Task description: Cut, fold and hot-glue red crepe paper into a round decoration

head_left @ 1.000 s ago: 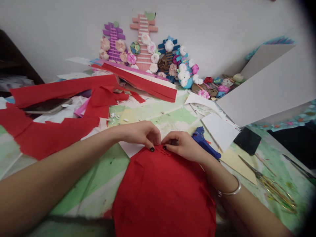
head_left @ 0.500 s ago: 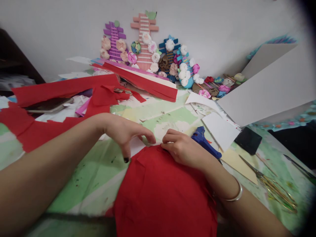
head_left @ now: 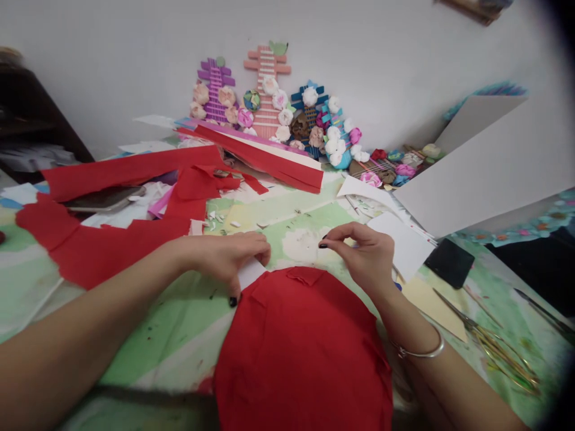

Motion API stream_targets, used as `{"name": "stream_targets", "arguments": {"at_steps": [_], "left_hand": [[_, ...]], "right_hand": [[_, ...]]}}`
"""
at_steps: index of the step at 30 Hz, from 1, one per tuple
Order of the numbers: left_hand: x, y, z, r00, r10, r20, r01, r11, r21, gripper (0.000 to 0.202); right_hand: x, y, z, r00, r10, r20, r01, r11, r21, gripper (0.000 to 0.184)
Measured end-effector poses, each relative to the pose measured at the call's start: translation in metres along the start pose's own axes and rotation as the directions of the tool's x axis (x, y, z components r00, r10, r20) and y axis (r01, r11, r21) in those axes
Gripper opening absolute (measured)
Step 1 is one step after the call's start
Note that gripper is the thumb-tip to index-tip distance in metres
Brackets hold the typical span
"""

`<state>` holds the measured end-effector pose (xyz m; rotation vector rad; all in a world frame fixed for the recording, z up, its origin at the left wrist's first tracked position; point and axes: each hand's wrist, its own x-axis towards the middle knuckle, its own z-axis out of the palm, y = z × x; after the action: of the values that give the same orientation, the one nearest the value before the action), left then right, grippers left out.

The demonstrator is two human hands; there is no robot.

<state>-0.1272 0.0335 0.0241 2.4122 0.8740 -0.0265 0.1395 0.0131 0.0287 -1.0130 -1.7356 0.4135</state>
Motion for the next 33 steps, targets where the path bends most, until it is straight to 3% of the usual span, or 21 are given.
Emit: {"name": "stream_targets", "arguments": {"at_steps": [4, 7, 10, 13, 15, 17, 20, 22, 24, 29, 33], "left_hand": [[-0.002, 0.000, -0.004, 0.999, -0.009, -0.047, 0.006, 0.998, -0.057, 0.055], [-0.007, 0.007, -0.013, 0.995, -0.020, -0.094, 0.012, 0.996, -0.090, 0.045], [-0.015, 0.010, -0.027, 0.993, -0.016, -0.119, -0.002, 0.988, -0.153, 0.039], [-0.024, 0.006, -0.037, 0.983, -0.017, -0.182, -0.035, 0.960, -0.278, 0.034], [-0.026, 0.003, -0.037, 0.968, -0.037, -0.248, -0.070, 0.909, -0.411, 0.033], [-0.021, 0.003, -0.033, 0.941, -0.075, -0.329, -0.123, 0.832, -0.541, 0.033], [-0.003, 0.015, -0.018, 0.889, -0.161, -0.429, -0.223, 0.665, -0.712, 0.031], [0.010, 0.030, -0.007, 0.894, -0.211, -0.394, -0.227, 0.545, -0.807, 0.032], [0.020, 0.047, 0.002, 0.887, -0.262, -0.380, -0.228, 0.468, -0.854, 0.033], [0.030, 0.069, 0.017, 0.873, -0.292, -0.391, -0.247, 0.426, -0.870, 0.035], [0.033, 0.069, 0.023, 0.890, -0.256, -0.378, -0.268, 0.377, -0.887, 0.038]], "right_hand": [[0.004, 0.002, -0.008, 0.992, 0.086, -0.095, -0.073, 0.988, 0.133, 0.006], [0.010, 0.005, -0.015, 0.974, 0.069, -0.215, -0.011, 0.966, 0.259, 0.006], [0.024, 0.008, -0.034, 0.897, 0.048, -0.439, 0.144, 0.908, 0.393, 0.011], [0.038, 0.010, -0.067, 0.796, 0.010, -0.605, 0.300, 0.862, 0.410, 0.016], [0.044, 0.012, -0.086, 0.744, 0.003, -0.668, 0.352, 0.848, 0.397, 0.017], [0.045, 0.014, -0.090, 0.730, 0.039, -0.682, 0.344, 0.841, 0.416, 0.018], [0.036, 0.015, -0.066, 0.816, 0.096, -0.570, 0.232, 0.848, 0.476, 0.026], [0.027, 0.014, -0.041, 0.899, 0.097, -0.426, 0.113, 0.891, 0.440, 0.031], [0.018, 0.013, -0.018, 0.954, 0.099, -0.285, 0.018, 0.924, 0.382, 0.037], [0.005, 0.009, 0.007, 0.984, 0.173, -0.050, -0.135, 0.891, 0.434, 0.047], [0.003, 0.004, 0.012, 0.963, 0.250, 0.096, -0.259, 0.776, 0.575, 0.039]]}}
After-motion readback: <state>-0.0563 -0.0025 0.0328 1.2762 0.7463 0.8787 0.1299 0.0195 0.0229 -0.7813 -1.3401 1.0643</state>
